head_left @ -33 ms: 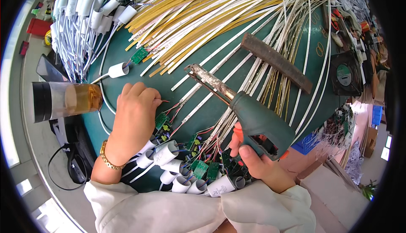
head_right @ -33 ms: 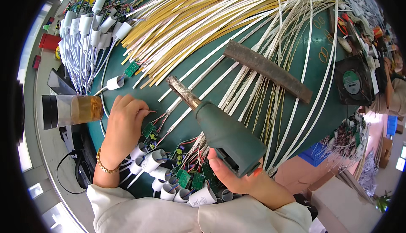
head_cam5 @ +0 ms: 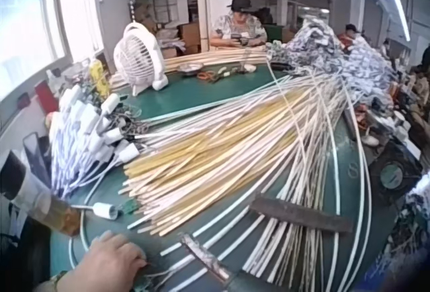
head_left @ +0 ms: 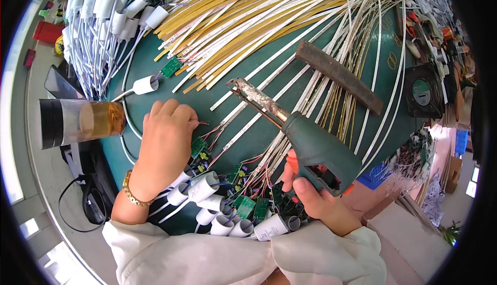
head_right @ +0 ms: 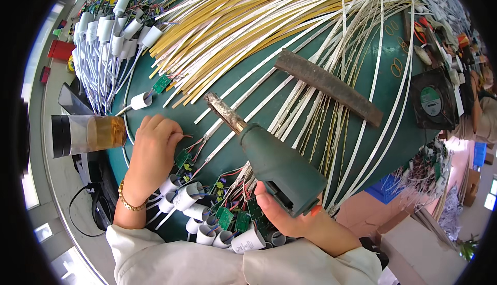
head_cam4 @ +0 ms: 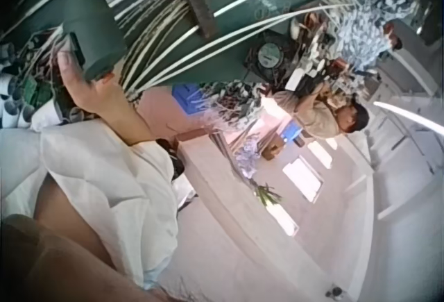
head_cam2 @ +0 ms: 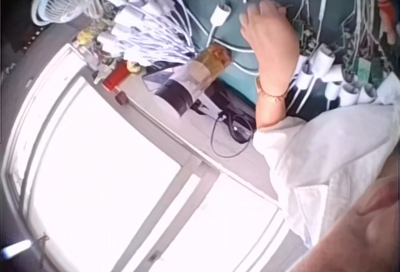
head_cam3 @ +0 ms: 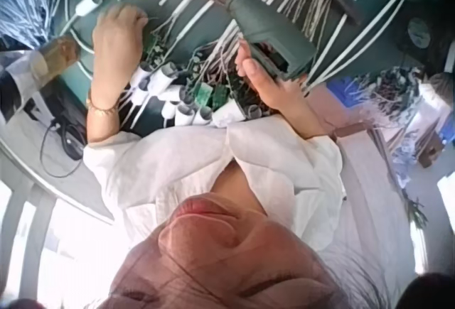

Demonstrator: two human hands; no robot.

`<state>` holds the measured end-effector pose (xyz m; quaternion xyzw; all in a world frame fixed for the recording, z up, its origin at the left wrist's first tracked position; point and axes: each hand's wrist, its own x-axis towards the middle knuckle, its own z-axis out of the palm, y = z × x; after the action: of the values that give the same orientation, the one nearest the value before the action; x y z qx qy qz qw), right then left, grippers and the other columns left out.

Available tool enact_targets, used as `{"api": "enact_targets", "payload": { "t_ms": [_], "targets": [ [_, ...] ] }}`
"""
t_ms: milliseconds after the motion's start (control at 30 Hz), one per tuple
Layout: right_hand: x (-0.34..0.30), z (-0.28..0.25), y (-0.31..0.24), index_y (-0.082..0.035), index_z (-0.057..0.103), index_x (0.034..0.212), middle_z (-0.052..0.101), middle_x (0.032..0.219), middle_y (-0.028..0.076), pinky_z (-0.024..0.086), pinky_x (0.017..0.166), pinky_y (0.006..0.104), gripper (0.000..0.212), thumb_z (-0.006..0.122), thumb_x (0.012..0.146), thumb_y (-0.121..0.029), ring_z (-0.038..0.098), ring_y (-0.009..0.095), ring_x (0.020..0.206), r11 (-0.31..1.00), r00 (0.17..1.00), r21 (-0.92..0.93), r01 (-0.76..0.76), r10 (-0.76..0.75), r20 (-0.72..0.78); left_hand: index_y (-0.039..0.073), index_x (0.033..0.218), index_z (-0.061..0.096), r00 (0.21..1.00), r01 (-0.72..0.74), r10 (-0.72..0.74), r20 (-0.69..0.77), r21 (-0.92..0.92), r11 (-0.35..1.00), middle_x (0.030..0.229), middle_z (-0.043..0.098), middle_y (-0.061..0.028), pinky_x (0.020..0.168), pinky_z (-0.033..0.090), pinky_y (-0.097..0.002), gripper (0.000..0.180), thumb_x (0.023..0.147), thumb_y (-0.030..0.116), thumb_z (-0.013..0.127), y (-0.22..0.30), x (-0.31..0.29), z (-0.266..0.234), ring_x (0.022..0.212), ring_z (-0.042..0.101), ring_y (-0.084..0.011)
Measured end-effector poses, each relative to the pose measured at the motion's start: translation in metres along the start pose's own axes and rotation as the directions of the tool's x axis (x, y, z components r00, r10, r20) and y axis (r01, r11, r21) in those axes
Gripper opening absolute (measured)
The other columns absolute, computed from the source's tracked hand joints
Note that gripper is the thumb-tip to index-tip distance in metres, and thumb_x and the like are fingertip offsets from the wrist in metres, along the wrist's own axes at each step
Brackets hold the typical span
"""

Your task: The person solders wires from power supply units onto LED light strips using a soldering gun.

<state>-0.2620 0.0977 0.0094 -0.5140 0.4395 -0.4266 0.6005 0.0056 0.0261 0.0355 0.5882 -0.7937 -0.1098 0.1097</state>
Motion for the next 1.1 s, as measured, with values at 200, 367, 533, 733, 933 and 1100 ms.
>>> {"api": "enact_targets", "payload": {
  "t_ms": [200,367,533,733,933,1100],
  "targets": [
    [0.003,0.001,-0.001,-0.002,0.06,0.105,0.065,0.093,0.005,0.051,0.071,0.027,0.024,0.067,0.082,-0.001,0.064,0.014,0.083,0.996,1.0,0.088,0.017,-0.019,0.023,0.001,0.086,0.055,1.0,-0.007,0.005,-0.028,-0.057,0.998,0.078,0.055,-0.0137,0.067,0.044,-0.04,0.009,0.08,-0.001,0.061,-0.005,0.002,0.01,0.075,0.054,-0.0329],
    [0.003,0.001,-0.001,-0.001,0.054,0.116,0.062,0.089,0.009,0.05,0.066,0.029,0.032,0.063,0.087,-0.012,0.061,0.015,0.075,0.998,0.999,0.054,0.025,-0.027,0.045,0.001,0.082,0.056,0.992,0.032,-0.057,-0.109,-0.219,0.975,0.075,0.057,-0.014,0.063,0.046,-0.0378,0.009,0.075,-0.002,0.061,-0.001,0.009,0.023,0.067,0.057,-0.0301],
    [0.001,0.003,0.003,-0.001,0.048,0.127,0.06,0.084,0.013,0.048,0.061,0.0311,0.042,0.06,0.092,-0.021,0.059,0.016,0.067,0.992,0.99,-0.045,0.117,-0.113,0.086,0.001,0.077,0.058,0.987,0.115,-0.136,-0.089,-0.209,0.971,0.07,0.058,-0.0122,0.061,0.046,-0.0356,0.007,0.073,0.0,0.063,0.0,0.012,0.026,0.064,0.056,-0.0263],
    [-0.003,0.002,-0.001,-0.001,0.048,0.126,0.061,0.086,0.014,0.049,0.06,0.0313,0.04,0.059,0.092,-0.019,0.059,0.017,0.066,0.995,0.993,-0.057,0.081,-0.076,0.089,0.001,0.077,0.058,0.977,0.132,-0.174,-0.125,-0.291,0.948,0.069,0.058,-0.0122,0.06,0.046,-0.0354,0.006,0.074,0.002,0.064,-0.002,0.009,0.027,0.063,0.056,-0.0264],
    [-0.003,0.003,-0.012,-0.002,0.051,0.12,0.061,0.088,0.013,0.05,0.06,0.0269,0.037,0.062,0.089,-0.019,0.059,0.014,0.068,0.967,0.983,-0.255,0.024,0.023,0.18,0.002,0.077,0.057,0.982,0.136,-0.163,-0.099,-0.231,0.963,0.069,0.058,-0.0121,0.058,0.045,-0.0362,0.008,0.073,0.003,0.064,-0.003,0.01,0.028,0.062,0.056,-0.0273],
    [-0.007,0.006,-0.011,-0.001,0.054,0.112,0.061,0.088,0.007,0.05,0.061,0.0252,0.033,0.065,0.087,-0.02,0.059,0.011,0.068,0.973,0.981,-0.209,-0.094,0.127,0.148,0.004,0.075,0.055,0.98,0.101,-0.133,-0.148,-0.206,0.973,0.066,0.059,-0.0128,0.057,0.045,-0.042,0.012,0.07,0.003,0.067,-0.003,0.011,0.031,0.063,0.058,-0.0326]
  ]
}}
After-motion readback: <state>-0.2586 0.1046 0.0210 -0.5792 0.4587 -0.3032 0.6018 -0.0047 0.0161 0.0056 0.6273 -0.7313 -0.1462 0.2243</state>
